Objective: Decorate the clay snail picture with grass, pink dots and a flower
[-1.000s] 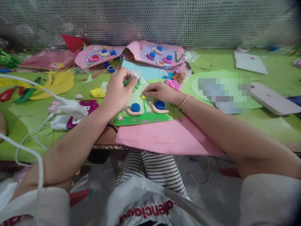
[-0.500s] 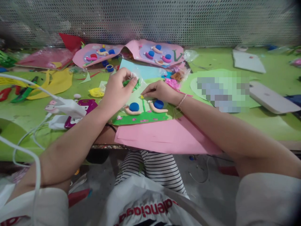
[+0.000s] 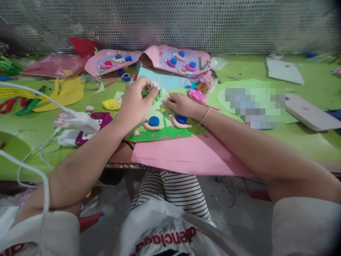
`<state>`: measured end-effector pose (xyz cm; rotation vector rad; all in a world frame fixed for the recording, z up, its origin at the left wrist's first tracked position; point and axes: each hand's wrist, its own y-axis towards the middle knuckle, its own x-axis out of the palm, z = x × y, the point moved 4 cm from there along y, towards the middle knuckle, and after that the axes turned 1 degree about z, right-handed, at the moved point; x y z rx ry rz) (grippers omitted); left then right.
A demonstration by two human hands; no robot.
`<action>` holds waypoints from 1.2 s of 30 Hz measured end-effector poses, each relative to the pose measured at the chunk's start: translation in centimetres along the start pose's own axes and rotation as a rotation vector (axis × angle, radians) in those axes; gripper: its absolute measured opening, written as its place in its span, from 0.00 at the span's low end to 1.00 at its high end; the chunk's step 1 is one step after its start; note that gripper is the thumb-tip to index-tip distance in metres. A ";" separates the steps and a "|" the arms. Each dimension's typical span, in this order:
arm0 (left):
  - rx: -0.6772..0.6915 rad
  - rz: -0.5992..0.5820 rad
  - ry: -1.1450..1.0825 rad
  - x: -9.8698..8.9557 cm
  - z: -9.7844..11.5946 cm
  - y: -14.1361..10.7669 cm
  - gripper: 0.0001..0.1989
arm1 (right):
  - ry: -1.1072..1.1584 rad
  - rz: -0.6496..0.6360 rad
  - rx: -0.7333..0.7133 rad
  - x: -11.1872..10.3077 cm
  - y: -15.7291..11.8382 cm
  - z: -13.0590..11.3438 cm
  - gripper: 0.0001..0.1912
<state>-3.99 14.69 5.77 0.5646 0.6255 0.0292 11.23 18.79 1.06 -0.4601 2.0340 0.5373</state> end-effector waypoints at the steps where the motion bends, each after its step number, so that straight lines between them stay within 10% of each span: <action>1: -0.003 0.000 -0.002 0.0 0.0 0.0 0.05 | -0.018 -0.017 -0.016 0.1 0.1 -0.2 0.18; 36: -0.026 -0.050 -0.072 0.3 -0.3 -0.2 0.05 | -0.108 -0.128 0.025 0.4 0.7 -0.3 0.16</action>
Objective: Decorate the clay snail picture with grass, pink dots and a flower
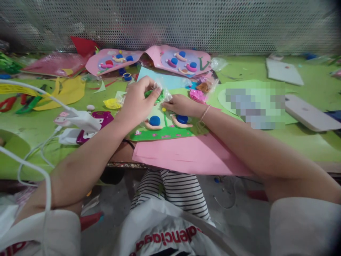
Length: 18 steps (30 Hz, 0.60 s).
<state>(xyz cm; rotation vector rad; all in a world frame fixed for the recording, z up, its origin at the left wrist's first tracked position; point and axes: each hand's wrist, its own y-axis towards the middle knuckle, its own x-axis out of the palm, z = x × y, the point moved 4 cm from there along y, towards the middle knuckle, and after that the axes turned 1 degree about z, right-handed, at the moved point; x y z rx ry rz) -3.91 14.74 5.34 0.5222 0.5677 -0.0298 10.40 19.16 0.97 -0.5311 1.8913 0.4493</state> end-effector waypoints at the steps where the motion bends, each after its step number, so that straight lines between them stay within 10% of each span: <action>1: 0.000 -0.003 -0.002 0.0 0.0 0.0 0.05 | 0.002 -0.003 0.003 0.0 0.1 0.1 0.16; 18: -0.013 -0.002 -0.013 0.0 0.1 0.0 0.05 | 0.046 0.002 0.005 -0.2 -0.1 0.1 0.14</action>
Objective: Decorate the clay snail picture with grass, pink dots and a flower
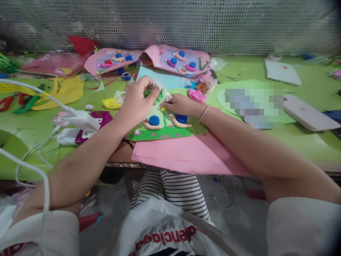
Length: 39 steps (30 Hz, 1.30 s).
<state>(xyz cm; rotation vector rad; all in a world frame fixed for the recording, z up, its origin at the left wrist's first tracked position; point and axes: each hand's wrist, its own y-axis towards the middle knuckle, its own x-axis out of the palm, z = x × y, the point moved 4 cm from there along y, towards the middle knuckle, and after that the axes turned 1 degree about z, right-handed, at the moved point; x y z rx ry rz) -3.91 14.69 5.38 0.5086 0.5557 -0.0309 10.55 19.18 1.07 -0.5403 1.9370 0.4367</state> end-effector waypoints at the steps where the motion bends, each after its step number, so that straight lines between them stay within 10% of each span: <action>1: 0.001 -0.004 0.002 0.0 0.0 0.0 0.06 | -0.004 0.000 0.001 0.0 0.0 0.0 0.13; 39: 0.002 -0.016 0.020 0.1 -0.2 0.1 0.06 | 0.440 0.211 0.070 -0.7 -1.1 1.3 0.09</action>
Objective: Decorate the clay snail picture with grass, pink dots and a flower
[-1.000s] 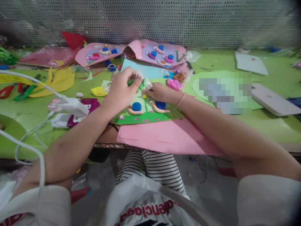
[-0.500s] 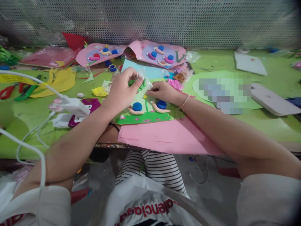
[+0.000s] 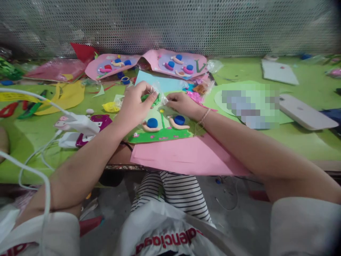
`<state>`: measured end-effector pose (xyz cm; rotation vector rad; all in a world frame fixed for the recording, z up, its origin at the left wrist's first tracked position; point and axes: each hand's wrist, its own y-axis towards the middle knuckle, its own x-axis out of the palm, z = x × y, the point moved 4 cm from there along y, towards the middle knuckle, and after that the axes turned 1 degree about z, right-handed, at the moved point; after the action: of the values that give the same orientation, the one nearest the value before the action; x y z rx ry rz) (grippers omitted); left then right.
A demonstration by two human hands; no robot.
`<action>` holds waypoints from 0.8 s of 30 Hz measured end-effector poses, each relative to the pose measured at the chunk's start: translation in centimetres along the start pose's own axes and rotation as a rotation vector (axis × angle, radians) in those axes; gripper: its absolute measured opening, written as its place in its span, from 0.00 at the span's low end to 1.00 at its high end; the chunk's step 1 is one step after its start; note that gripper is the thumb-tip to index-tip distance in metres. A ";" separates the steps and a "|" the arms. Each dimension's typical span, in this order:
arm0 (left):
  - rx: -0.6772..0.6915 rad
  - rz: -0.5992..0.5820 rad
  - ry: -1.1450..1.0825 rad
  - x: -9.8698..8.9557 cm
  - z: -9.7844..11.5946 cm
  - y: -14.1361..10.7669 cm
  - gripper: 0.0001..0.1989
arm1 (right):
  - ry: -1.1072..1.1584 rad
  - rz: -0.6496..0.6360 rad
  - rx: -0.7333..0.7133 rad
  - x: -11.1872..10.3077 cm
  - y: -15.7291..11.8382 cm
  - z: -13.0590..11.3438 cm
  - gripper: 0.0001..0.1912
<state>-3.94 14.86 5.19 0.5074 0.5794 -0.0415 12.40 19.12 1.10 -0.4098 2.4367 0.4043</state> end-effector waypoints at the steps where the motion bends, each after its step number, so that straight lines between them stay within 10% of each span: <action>1: -0.003 -0.003 0.008 0.0 0.0 0.0 0.06 | 0.012 0.017 -0.008 -0.2 -0.2 -0.1 0.09; 9: -0.115 -0.120 0.253 0.5 -0.1 -0.2 0.06 | 0.123 0.067 -0.371 -0.1 -2.1 -3.2 0.11; 24: -0.001 -0.230 0.211 0.9 1.1 -0.6 0.13 | 0.037 0.019 -0.419 -0.5 -2.4 -4.0 0.04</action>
<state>-2.75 13.95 5.25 0.4445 0.8427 -0.2080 11.60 15.48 4.02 -0.5738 2.3859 0.9292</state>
